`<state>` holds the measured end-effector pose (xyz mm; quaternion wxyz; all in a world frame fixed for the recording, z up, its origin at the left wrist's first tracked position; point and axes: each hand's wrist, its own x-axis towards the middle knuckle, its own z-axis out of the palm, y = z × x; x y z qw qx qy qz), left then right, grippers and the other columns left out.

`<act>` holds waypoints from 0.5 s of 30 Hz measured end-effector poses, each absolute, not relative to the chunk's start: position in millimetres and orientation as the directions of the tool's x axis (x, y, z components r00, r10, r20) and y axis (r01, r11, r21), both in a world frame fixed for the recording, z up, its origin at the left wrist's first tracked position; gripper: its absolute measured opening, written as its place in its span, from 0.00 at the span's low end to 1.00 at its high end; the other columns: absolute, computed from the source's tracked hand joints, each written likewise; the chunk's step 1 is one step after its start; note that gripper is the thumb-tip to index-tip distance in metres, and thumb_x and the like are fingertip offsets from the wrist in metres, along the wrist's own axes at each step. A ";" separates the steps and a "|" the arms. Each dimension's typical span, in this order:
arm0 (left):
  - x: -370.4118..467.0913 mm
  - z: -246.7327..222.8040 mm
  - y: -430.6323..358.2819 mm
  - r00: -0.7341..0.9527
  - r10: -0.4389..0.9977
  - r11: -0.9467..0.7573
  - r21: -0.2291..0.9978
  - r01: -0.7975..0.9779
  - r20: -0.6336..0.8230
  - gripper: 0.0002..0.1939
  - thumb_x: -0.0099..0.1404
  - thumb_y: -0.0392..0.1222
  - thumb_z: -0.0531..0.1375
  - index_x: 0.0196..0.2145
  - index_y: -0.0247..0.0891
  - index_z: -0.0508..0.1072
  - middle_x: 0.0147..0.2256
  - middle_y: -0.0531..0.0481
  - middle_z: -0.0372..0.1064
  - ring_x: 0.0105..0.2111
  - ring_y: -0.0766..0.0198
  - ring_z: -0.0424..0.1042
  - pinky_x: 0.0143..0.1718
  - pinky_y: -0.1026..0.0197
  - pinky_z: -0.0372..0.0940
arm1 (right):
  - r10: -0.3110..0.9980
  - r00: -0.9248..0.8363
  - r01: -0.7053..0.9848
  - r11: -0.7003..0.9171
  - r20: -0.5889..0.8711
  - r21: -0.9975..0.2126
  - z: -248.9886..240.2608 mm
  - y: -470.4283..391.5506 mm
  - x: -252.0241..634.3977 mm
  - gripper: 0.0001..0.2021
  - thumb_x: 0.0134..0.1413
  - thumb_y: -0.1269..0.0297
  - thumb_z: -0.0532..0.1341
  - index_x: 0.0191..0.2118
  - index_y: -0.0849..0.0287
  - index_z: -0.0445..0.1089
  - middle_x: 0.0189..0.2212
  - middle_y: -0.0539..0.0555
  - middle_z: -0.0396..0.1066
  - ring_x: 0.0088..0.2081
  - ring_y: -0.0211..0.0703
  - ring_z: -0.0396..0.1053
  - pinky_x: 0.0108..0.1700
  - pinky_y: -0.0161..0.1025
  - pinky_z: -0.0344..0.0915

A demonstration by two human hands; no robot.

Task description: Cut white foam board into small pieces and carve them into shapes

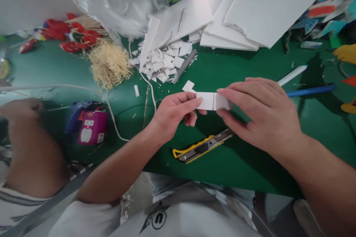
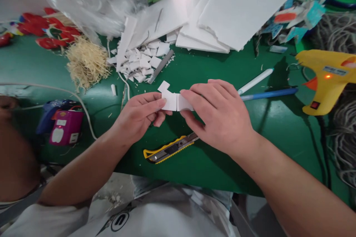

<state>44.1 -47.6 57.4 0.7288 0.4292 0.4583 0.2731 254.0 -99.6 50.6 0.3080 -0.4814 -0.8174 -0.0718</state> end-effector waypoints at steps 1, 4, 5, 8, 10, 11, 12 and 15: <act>44.4 57.4 -47.5 0.435 0.787 0.486 0.874 -0.001 -0.438 0.13 0.58 0.47 0.70 0.29 0.36 0.75 0.26 0.53 0.76 0.17 0.74 0.65 0.19 0.67 0.55 | 0.766 -0.332 0.839 0.507 0.551 -0.198 51.3 -100.1 253.0 0.14 0.63 0.68 0.63 0.53 0.55 0.73 0.46 0.58 0.82 0.46 0.51 0.79 0.55 0.52 0.72; 44.8 57.6 -47.6 0.443 0.776 0.496 0.868 0.014 -0.450 0.13 0.58 0.48 0.70 0.29 0.36 0.75 0.26 0.52 0.76 0.17 0.73 0.64 0.19 0.66 0.55 | 0.824 -0.303 0.862 0.451 0.479 -0.230 54.0 -100.5 251.5 0.14 0.64 0.64 0.62 0.54 0.51 0.75 0.46 0.56 0.82 0.46 0.52 0.79 0.56 0.56 0.72; 44.8 57.5 -47.8 0.449 0.768 0.504 0.864 0.016 -0.456 0.12 0.58 0.48 0.70 0.29 0.36 0.75 0.26 0.52 0.75 0.17 0.73 0.64 0.19 0.66 0.55 | 0.832 -0.297 0.865 0.442 0.468 -0.237 54.6 -100.4 251.4 0.14 0.64 0.64 0.61 0.54 0.51 0.75 0.46 0.56 0.82 0.45 0.52 0.79 0.56 0.56 0.72; 44.4 56.5 -48.1 0.496 0.733 0.532 0.847 0.011 -0.467 0.12 0.59 0.48 0.69 0.29 0.36 0.76 0.25 0.52 0.74 0.18 0.72 0.65 0.19 0.66 0.56 | 0.812 -0.303 0.848 0.468 0.498 -0.247 54.4 -100.4 251.5 0.14 0.64 0.65 0.62 0.54 0.52 0.75 0.46 0.56 0.83 0.44 0.50 0.80 0.56 0.54 0.73; 44.5 55.5 -48.6 0.519 0.722 0.535 0.845 0.002 -0.458 0.11 0.60 0.46 0.69 0.31 0.36 0.77 0.25 0.53 0.73 0.19 0.73 0.66 0.20 0.67 0.56 | 0.783 -0.323 0.826 0.507 0.531 -0.245 52.9 -100.7 251.3 0.14 0.63 0.67 0.62 0.53 0.54 0.75 0.46 0.56 0.83 0.45 0.49 0.80 0.57 0.52 0.73; 44.9 55.1 -49.0 0.523 0.723 0.534 0.846 -0.005 -0.452 0.10 0.60 0.45 0.70 0.33 0.36 0.78 0.25 0.54 0.72 0.19 0.73 0.67 0.20 0.68 0.56 | 0.770 -0.334 0.814 0.527 0.544 -0.245 52.0 -100.8 251.1 0.14 0.63 0.67 0.62 0.53 0.54 0.75 0.46 0.56 0.83 0.45 0.48 0.80 0.57 0.51 0.72; 45.3 55.0 -49.4 0.521 0.725 0.534 0.846 -0.012 -0.450 0.10 0.59 0.44 0.70 0.36 0.36 0.79 0.25 0.55 0.72 0.20 0.73 0.68 0.20 0.68 0.56 | 0.757 -0.345 0.800 0.546 0.554 -0.247 51.2 -100.8 250.9 0.14 0.63 0.68 0.62 0.53 0.55 0.75 0.47 0.56 0.83 0.46 0.47 0.81 0.58 0.50 0.72; 46.8 55.8 -50.8 0.516 0.725 0.546 0.837 -0.029 -0.456 0.17 0.56 0.42 0.72 0.43 0.38 0.79 0.27 0.56 0.73 0.20 0.72 0.69 0.20 0.68 0.57 | 0.735 -0.366 0.769 0.584 0.570 -0.260 50.3 -100.4 250.5 0.13 0.63 0.70 0.62 0.52 0.57 0.75 0.47 0.57 0.83 0.48 0.47 0.81 0.59 0.49 0.71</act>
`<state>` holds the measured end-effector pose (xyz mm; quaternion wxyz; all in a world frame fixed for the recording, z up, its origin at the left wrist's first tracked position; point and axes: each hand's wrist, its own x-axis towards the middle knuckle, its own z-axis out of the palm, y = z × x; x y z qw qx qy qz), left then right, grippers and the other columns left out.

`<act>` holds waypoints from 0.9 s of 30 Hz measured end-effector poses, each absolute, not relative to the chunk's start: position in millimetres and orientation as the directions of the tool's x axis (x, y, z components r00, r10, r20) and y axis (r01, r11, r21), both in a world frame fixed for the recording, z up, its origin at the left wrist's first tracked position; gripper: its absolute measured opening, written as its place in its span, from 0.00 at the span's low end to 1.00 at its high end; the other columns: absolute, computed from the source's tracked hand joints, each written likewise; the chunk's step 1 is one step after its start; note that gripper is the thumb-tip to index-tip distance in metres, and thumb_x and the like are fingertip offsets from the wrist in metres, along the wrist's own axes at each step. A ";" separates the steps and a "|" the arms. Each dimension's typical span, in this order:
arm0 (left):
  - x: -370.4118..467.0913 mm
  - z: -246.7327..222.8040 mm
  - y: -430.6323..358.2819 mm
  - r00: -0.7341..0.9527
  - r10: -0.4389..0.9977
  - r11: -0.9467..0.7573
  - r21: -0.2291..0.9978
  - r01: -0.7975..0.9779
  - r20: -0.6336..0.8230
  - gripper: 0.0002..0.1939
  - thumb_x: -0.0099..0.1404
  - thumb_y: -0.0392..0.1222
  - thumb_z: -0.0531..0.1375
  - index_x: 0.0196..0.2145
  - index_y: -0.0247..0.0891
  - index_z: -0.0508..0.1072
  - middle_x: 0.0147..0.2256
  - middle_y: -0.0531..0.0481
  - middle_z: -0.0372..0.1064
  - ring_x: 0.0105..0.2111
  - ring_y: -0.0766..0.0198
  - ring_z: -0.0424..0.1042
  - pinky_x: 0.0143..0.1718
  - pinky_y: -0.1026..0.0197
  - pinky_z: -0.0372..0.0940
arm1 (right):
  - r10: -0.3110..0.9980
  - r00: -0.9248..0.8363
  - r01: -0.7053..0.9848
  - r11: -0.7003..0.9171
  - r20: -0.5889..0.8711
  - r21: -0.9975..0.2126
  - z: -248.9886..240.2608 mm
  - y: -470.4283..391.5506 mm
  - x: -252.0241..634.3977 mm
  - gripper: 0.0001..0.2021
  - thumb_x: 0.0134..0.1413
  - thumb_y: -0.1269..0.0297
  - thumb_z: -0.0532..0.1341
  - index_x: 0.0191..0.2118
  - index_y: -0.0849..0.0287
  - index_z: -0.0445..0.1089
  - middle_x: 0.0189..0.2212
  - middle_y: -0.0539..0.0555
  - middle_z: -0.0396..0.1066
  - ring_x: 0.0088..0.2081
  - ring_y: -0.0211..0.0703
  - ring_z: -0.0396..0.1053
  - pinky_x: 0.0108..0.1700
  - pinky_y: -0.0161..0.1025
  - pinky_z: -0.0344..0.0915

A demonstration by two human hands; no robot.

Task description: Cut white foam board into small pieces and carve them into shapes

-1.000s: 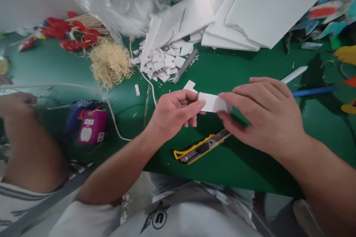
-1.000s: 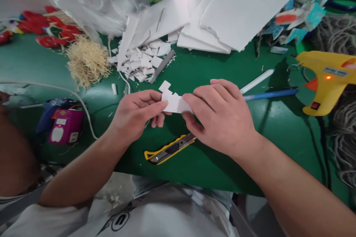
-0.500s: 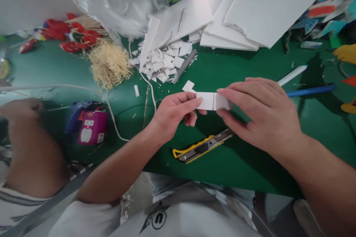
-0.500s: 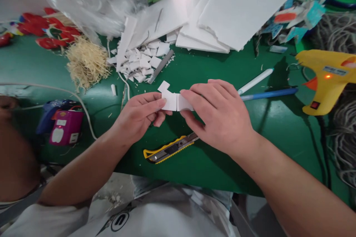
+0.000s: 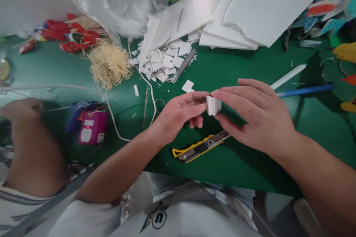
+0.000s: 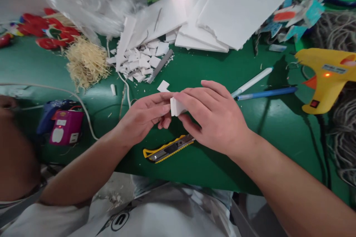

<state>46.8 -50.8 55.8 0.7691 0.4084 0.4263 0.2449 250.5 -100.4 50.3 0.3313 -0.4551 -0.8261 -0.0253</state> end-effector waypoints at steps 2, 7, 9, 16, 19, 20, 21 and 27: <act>47.5 57.1 -51.1 0.514 0.726 0.549 0.835 -0.033 -0.457 0.17 0.55 0.42 0.72 0.43 0.38 0.79 0.28 0.56 0.73 0.21 0.72 0.69 0.20 0.67 0.58 | 0.734 -0.371 0.765 0.589 0.570 -0.261 50.9 -99.8 250.7 0.13 0.63 0.70 0.62 0.51 0.57 0.75 0.47 0.57 0.83 0.48 0.47 0.81 0.59 0.50 0.72; 47.7 59.5 -50.2 0.483 0.753 0.527 0.849 -0.037 -0.446 0.14 0.51 0.42 0.73 0.35 0.37 0.78 0.24 0.57 0.69 0.19 0.73 0.64 0.20 0.67 0.56 | 0.750 -0.386 0.777 0.578 0.536 -0.249 52.1 -98.5 251.4 0.13 0.62 0.69 0.61 0.50 0.54 0.77 0.47 0.55 0.83 0.47 0.48 0.81 0.57 0.51 0.74; 47.6 58.4 -50.3 0.465 0.770 0.507 0.861 -0.031 -0.437 0.13 0.50 0.42 0.73 0.32 0.37 0.77 0.22 0.57 0.67 0.19 0.73 0.63 0.20 0.67 0.56 | 0.736 -0.395 0.775 0.589 0.550 -0.230 51.7 -98.1 251.4 0.13 0.61 0.70 0.61 0.50 0.56 0.76 0.47 0.56 0.83 0.47 0.48 0.81 0.57 0.51 0.74; 46.9 51.6 -50.3 0.356 0.855 0.367 0.925 0.100 -0.378 0.12 0.52 0.47 0.72 0.28 0.38 0.77 0.18 0.58 0.66 0.18 0.73 0.61 0.20 0.67 0.56 | 0.767 -0.462 0.820 0.561 0.445 -0.115 52.0 -95.6 255.4 0.13 0.63 0.67 0.60 0.50 0.53 0.76 0.45 0.56 0.82 0.46 0.50 0.79 0.58 0.55 0.72; 46.1 52.1 -48.6 0.314 0.882 0.335 0.936 0.107 -0.351 0.12 0.51 0.46 0.72 0.27 0.37 0.76 0.17 0.58 0.65 0.17 0.73 0.61 0.20 0.68 0.56 | 0.785 -0.462 0.836 0.541 0.413 -0.091 52.8 -93.9 259.4 0.13 0.61 0.69 0.59 0.49 0.53 0.76 0.44 0.56 0.82 0.45 0.50 0.78 0.57 0.55 0.71; 45.9 52.6 -48.1 0.301 0.890 0.325 0.939 0.110 -0.344 0.12 0.51 0.46 0.72 0.27 0.37 0.76 0.17 0.58 0.65 0.17 0.73 0.61 0.20 0.68 0.56 | 0.795 -0.451 0.846 0.525 0.406 -0.087 52.7 -93.2 261.3 0.13 0.61 0.69 0.59 0.48 0.53 0.76 0.44 0.56 0.82 0.45 0.51 0.78 0.57 0.55 0.71; 45.7 53.2 -47.7 0.291 0.896 0.315 0.942 0.116 -0.336 0.12 0.52 0.46 0.72 0.28 0.37 0.76 0.17 0.58 0.65 0.17 0.73 0.61 0.20 0.68 0.56 | 0.802 -0.440 0.856 0.511 0.405 -0.082 52.2 -92.2 263.5 0.12 0.61 0.69 0.60 0.48 0.53 0.76 0.44 0.56 0.81 0.45 0.52 0.78 0.56 0.55 0.71; 47.6 54.1 -51.0 0.327 0.905 0.220 0.957 0.189 -0.272 0.11 0.56 0.44 0.69 0.36 0.37 0.77 0.21 0.59 0.65 0.19 0.72 0.63 0.21 0.67 0.59 | 0.872 -0.343 0.920 0.386 0.350 -0.060 40.8 -85.4 276.4 0.14 0.61 0.67 0.60 0.51 0.59 0.75 0.47 0.63 0.79 0.46 0.57 0.76 0.52 0.55 0.70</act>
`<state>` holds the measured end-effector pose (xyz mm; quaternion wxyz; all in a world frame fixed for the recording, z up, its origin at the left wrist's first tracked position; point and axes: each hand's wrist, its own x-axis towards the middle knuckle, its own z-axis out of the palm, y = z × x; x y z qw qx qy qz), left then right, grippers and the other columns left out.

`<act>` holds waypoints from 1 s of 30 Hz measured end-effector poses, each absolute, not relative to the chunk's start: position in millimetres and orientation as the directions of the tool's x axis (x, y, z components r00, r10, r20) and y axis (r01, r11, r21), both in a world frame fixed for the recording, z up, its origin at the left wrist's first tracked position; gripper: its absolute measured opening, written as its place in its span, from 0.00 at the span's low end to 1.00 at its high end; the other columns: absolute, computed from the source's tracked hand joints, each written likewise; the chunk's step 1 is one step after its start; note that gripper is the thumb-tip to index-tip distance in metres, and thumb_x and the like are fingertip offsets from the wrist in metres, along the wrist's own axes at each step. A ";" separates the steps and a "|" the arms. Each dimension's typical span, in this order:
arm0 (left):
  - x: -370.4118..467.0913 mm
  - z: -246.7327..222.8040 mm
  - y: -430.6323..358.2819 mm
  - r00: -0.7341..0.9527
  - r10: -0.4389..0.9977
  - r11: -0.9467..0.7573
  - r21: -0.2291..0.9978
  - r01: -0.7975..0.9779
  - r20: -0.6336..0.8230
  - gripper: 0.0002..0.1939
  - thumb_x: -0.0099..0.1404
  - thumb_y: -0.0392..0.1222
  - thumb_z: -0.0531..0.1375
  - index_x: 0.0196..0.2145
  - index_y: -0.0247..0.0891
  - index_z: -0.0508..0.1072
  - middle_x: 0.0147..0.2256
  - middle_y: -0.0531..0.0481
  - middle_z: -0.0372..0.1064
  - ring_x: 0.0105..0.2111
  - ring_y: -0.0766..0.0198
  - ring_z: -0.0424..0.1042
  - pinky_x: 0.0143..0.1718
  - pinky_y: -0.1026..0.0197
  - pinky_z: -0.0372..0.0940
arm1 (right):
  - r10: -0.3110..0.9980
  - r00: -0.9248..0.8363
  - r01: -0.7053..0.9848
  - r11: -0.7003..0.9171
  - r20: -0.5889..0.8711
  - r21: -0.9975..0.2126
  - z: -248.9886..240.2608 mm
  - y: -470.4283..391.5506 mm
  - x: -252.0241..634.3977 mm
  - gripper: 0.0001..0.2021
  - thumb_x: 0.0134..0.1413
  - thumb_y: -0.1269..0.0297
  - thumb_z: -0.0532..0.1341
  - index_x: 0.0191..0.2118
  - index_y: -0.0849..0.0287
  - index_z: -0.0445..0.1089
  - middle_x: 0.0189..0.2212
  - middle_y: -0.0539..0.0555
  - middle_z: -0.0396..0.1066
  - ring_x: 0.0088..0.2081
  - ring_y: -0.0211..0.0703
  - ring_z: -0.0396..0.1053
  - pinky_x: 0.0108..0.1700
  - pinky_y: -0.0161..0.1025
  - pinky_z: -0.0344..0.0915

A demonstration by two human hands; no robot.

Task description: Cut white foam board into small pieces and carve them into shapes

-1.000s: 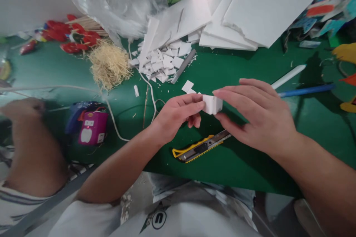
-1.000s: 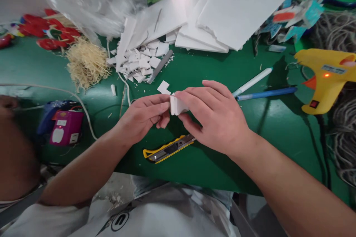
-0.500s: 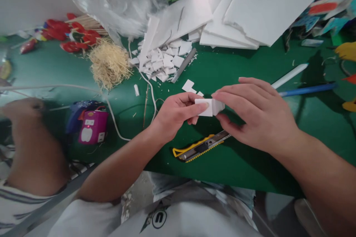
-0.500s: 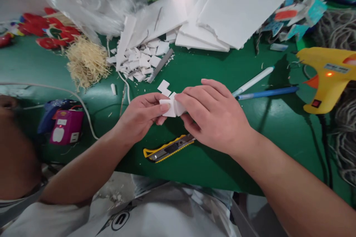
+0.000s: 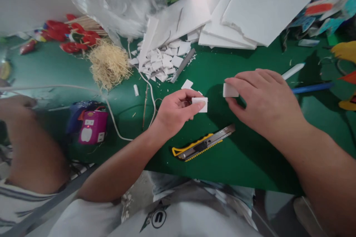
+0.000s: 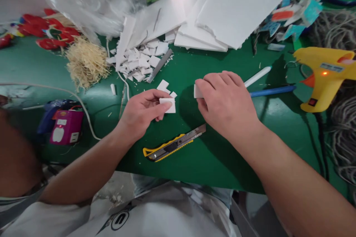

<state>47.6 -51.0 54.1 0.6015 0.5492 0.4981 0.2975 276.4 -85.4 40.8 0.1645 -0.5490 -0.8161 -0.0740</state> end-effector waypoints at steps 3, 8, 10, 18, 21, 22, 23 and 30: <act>50.4 51.1 -54.7 0.336 0.920 0.154 0.974 0.168 -0.203 0.15 0.56 0.41 0.68 0.43 0.38 0.76 0.25 0.59 0.64 0.20 0.73 0.62 0.21 0.66 0.61 | 0.903 -0.246 0.946 0.303 0.354 -0.117 40.4 -85.7 274.9 0.20 0.60 0.65 0.62 0.57 0.62 0.73 0.53 0.66 0.78 0.49 0.60 0.76 0.51 0.55 0.71; 56.0 44.3 -59.2 0.271 0.945 0.162 0.982 0.102 -0.184 0.14 0.55 0.42 0.68 0.35 0.42 0.66 0.25 0.60 0.64 0.19 0.73 0.61 0.19 0.67 0.60 | 0.927 -0.187 0.802 0.335 0.325 -0.495 52.7 -95.2 259.2 0.12 0.63 0.61 0.61 0.49 0.57 0.76 0.37 0.54 0.81 0.35 0.45 0.78 0.37 0.41 0.71; 57.1 43.7 -59.8 0.252 0.948 0.175 0.979 0.105 -0.196 0.16 0.54 0.42 0.68 0.33 0.42 0.64 0.25 0.60 0.64 0.18 0.74 0.61 0.19 0.68 0.59 | 0.957 -0.183 0.718 0.288 0.227 -0.634 55.0 -98.7 253.5 0.13 0.61 0.61 0.62 0.48 0.56 0.76 0.32 0.50 0.80 0.29 0.41 0.76 0.34 0.39 0.71; 50.9 42.3 -63.1 0.269 0.963 -0.082 0.942 0.324 -0.008 0.13 0.59 0.42 0.68 0.31 0.41 0.65 0.25 0.60 0.63 0.21 0.73 0.60 0.24 0.68 0.59 | 0.922 -0.142 0.957 0.221 0.361 -0.189 47.8 -89.7 266.8 0.10 0.62 0.63 0.61 0.45 0.57 0.78 0.44 0.62 0.81 0.43 0.56 0.78 0.39 0.48 0.69; 48.5 38.2 -66.6 0.345 0.936 -0.210 0.897 0.390 0.069 0.12 0.61 0.40 0.66 0.31 0.42 0.64 0.24 0.61 0.61 0.20 0.73 0.60 0.24 0.68 0.59 | 0.910 -0.208 0.938 0.289 0.359 -0.190 39.7 -82.4 276.4 0.15 0.59 0.68 0.60 0.51 0.55 0.76 0.50 0.60 0.80 0.50 0.59 0.77 0.48 0.53 0.71; 48.0 36.8 -67.5 0.373 0.924 -0.244 0.883 0.400 0.087 0.11 0.62 0.39 0.66 0.30 0.41 0.64 0.24 0.61 0.61 0.20 0.74 0.59 0.24 0.68 0.58 | 0.912 -0.221 0.931 0.303 0.345 -0.204 36.6 -80.6 278.3 0.17 0.58 0.69 0.59 0.52 0.55 0.76 0.50 0.59 0.80 0.51 0.59 0.77 0.50 0.54 0.71; 47.7 35.5 -68.2 0.399 0.911 -0.278 0.870 0.407 0.104 0.11 0.63 0.38 0.66 0.30 0.41 0.64 0.23 0.62 0.61 0.19 0.74 0.59 0.24 0.69 0.58 | 0.916 -0.229 0.926 0.309 0.330 -0.215 33.9 -79.2 279.6 0.18 0.58 0.69 0.59 0.52 0.56 0.76 0.49 0.59 0.81 0.51 0.58 0.77 0.50 0.54 0.71; 45.0 30.9 -68.0 0.503 0.832 -0.476 0.768 0.428 0.235 0.05 0.68 0.39 0.62 0.34 0.40 0.69 0.23 0.60 0.65 0.20 0.74 0.62 0.26 0.71 0.61 | 0.947 -0.199 0.954 0.246 0.252 -0.169 40.6 -78.2 278.4 0.17 0.64 0.59 0.59 0.51 0.62 0.78 0.45 0.65 0.81 0.49 0.62 0.76 0.49 0.56 0.71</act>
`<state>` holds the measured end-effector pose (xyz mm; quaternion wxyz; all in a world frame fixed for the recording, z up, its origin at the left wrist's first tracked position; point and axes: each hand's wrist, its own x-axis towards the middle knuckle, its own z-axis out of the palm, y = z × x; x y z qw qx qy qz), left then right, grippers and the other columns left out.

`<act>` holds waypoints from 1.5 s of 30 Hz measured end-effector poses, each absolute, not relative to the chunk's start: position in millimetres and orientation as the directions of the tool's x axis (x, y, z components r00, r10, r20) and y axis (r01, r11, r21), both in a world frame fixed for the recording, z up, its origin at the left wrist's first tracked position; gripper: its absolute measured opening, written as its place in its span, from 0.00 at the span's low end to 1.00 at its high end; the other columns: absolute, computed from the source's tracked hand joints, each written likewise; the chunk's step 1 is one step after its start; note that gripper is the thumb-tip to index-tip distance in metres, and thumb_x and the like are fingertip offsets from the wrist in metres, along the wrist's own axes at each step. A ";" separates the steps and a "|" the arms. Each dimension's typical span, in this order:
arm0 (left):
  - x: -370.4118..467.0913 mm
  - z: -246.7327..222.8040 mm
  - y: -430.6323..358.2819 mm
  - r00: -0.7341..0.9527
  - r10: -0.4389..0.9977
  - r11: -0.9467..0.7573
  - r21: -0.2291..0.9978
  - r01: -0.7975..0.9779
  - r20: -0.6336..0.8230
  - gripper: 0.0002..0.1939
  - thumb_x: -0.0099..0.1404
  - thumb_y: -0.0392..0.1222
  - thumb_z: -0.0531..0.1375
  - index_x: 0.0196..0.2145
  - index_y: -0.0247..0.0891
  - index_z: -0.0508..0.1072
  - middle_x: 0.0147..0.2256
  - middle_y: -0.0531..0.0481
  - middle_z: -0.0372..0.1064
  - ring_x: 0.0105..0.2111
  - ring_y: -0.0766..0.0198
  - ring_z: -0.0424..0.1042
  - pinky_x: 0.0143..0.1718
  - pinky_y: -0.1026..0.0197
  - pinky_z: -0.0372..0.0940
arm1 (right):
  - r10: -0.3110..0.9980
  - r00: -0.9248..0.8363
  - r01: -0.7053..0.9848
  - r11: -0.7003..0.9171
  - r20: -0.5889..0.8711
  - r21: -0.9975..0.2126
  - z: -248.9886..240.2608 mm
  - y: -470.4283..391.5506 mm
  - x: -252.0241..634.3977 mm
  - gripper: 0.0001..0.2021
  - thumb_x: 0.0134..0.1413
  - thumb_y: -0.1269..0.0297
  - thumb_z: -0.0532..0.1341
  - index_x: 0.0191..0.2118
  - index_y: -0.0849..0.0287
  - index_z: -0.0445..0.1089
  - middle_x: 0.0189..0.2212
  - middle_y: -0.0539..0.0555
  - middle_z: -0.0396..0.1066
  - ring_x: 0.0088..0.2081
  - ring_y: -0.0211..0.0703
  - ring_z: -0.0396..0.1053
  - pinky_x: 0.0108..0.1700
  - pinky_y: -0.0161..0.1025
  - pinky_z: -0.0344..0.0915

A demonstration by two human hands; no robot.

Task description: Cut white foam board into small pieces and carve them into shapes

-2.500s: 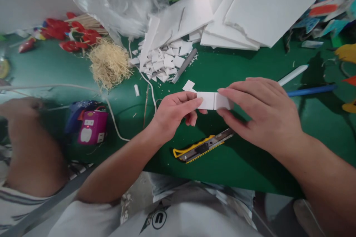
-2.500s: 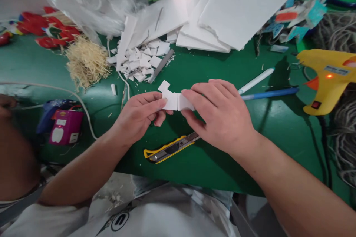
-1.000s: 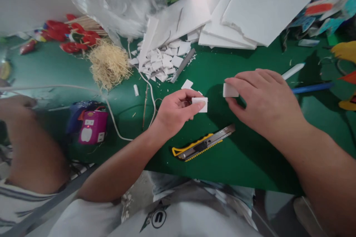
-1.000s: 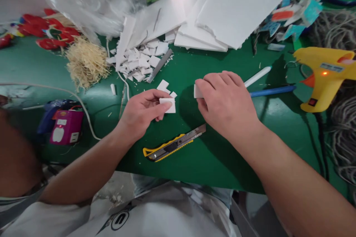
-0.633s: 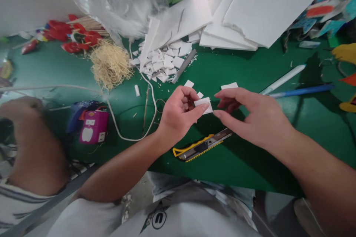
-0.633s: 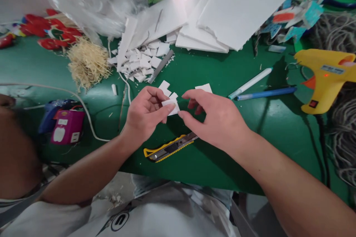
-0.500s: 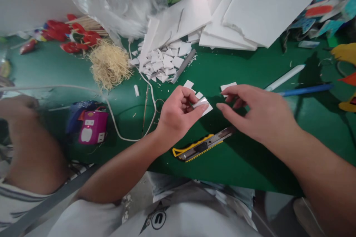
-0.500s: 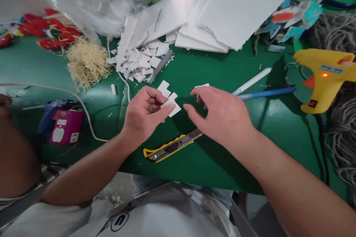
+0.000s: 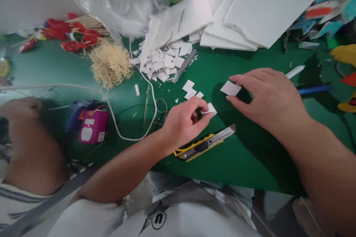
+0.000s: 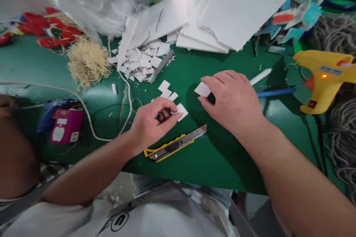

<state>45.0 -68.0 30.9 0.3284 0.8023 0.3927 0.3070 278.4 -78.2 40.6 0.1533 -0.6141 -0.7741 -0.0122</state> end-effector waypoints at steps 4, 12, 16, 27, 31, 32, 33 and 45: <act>45.0 32.4 -67.9 0.534 0.807 -0.494 0.783 0.380 0.250 0.01 0.69 0.37 0.60 0.38 0.39 0.72 0.28 0.57 0.72 0.22 0.74 0.67 0.27 0.70 0.65 | 0.961 -0.155 0.965 0.196 0.228 -0.173 50.7 -80.6 278.9 0.20 0.64 0.55 0.59 0.52 0.62 0.78 0.45 0.66 0.80 0.48 0.63 0.76 0.46 0.54 0.71; 44.0 30.4 -68.7 0.619 0.765 -0.442 0.844 0.304 0.178 0.09 0.70 0.35 0.61 0.47 0.34 0.77 0.31 0.53 0.76 0.22 0.74 0.68 0.27 0.70 0.66 | 0.881 -0.310 0.898 0.394 0.357 -0.194 51.2 -89.2 272.7 0.14 0.67 0.65 0.56 0.47 0.60 0.79 0.38 0.58 0.81 0.38 0.48 0.76 0.36 0.43 0.67; 43.6 31.0 -65.3 0.685 0.690 -0.528 0.810 0.253 0.236 0.10 0.71 0.32 0.59 0.47 0.35 0.78 0.45 0.45 0.78 0.28 0.74 0.71 0.31 0.70 0.69 | 0.887 -0.315 0.910 0.383 0.338 -0.158 52.6 -90.5 270.2 0.15 0.69 0.65 0.55 0.49 0.60 0.78 0.39 0.59 0.81 0.38 0.48 0.75 0.37 0.44 0.66; 35.7 49.8 -79.4 0.792 0.578 -0.745 0.526 0.411 0.198 0.17 0.74 0.52 0.60 0.31 0.39 0.71 0.25 0.57 0.68 0.23 0.70 0.66 0.24 0.66 0.57 | 0.879 -0.381 0.886 0.436 0.287 -0.159 53.4 -91.6 270.4 0.15 0.68 0.61 0.54 0.39 0.58 0.78 0.36 0.57 0.80 0.37 0.46 0.75 0.34 0.41 0.63; 30.3 65.2 -90.0 0.934 0.326 -0.921 0.272 0.279 0.144 0.16 0.73 0.53 0.60 0.39 0.36 0.73 0.28 0.54 0.71 0.24 0.65 0.68 0.24 0.59 0.57 | 0.851 -0.473 0.836 0.515 0.226 -0.189 51.0 -90.9 270.6 0.13 0.66 0.64 0.55 0.39 0.58 0.78 0.37 0.57 0.80 0.35 0.46 0.74 0.30 0.41 0.59; 29.4 67.2 -92.2 0.944 0.302 -0.936 0.228 0.267 0.133 0.15 0.73 0.52 0.61 0.42 0.35 0.74 0.29 0.54 0.71 0.24 0.64 0.68 0.24 0.58 0.58 | 0.848 -0.485 0.830 0.524 0.215 -0.191 49.7 -90.4 270.7 0.13 0.66 0.65 0.55 0.40 0.59 0.78 0.37 0.57 0.80 0.35 0.46 0.74 0.30 0.41 0.59; 28.7 68.0 -94.1 0.948 0.295 -0.944 0.191 0.270 0.121 0.14 0.72 0.50 0.61 0.45 0.34 0.73 0.29 0.54 0.72 0.24 0.63 0.69 0.24 0.57 0.58 | 0.846 -0.489 0.829 0.526 0.211 -0.191 48.3 -89.9 270.8 0.13 0.67 0.65 0.55 0.41 0.59 0.78 0.37 0.57 0.80 0.35 0.46 0.74 0.29 0.41 0.58; 19.5 76.5 -95.9 0.933 0.341 -0.938 0.101 0.330 0.116 0.19 0.65 0.31 0.52 0.52 0.29 0.72 0.28 0.53 0.71 0.22 0.61 0.68 0.21 0.54 0.62 | 0.958 -0.270 0.900 0.285 0.092 -0.328 46.5 -82.3 273.9 0.19 0.65 0.63 0.52 0.46 0.54 0.81 0.38 0.56 0.81 0.35 0.47 0.76 0.32 0.41 0.65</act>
